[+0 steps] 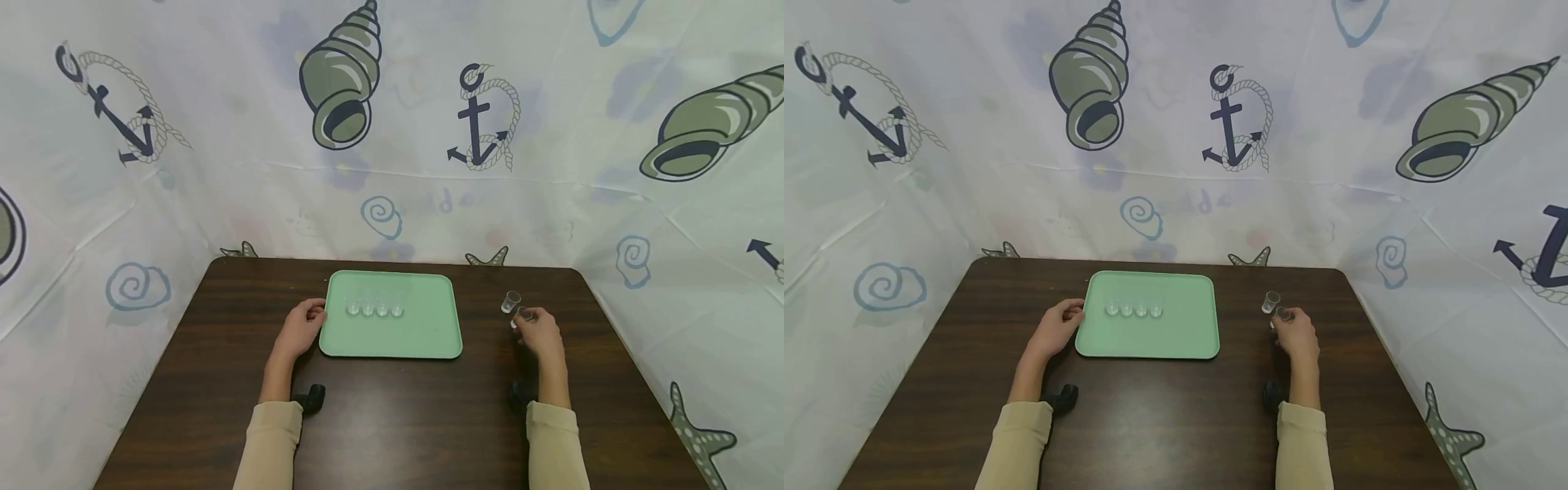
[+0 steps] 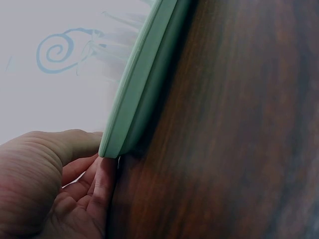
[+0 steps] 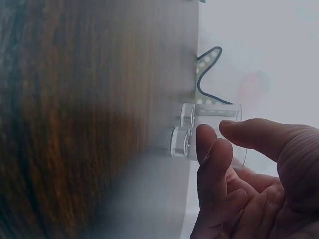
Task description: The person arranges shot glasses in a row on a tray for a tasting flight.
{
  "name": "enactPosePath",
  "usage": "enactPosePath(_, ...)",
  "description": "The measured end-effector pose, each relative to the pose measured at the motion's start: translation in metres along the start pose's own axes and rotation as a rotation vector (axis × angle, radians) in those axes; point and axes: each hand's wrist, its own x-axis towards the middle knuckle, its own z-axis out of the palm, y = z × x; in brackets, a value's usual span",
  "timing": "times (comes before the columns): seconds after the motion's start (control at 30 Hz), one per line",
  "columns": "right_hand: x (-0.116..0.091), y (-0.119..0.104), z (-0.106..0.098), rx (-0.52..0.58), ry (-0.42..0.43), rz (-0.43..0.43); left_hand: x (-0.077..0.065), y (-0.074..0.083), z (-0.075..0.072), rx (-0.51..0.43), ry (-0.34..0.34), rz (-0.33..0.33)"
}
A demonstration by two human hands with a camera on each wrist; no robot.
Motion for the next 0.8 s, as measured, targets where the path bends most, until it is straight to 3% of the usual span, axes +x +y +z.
enactPosePath(0.47, -0.008, -0.008, 0.002, 0.039, 0.036, -0.074, -0.001, -0.002, 0.001, 0.002, -0.004, 0.003)
enactPosePath(0.8, -0.019, -0.027, 0.006, -0.009, 0.039, -0.135, -0.001, -0.001, 0.0, 0.003, 0.004, -0.002)
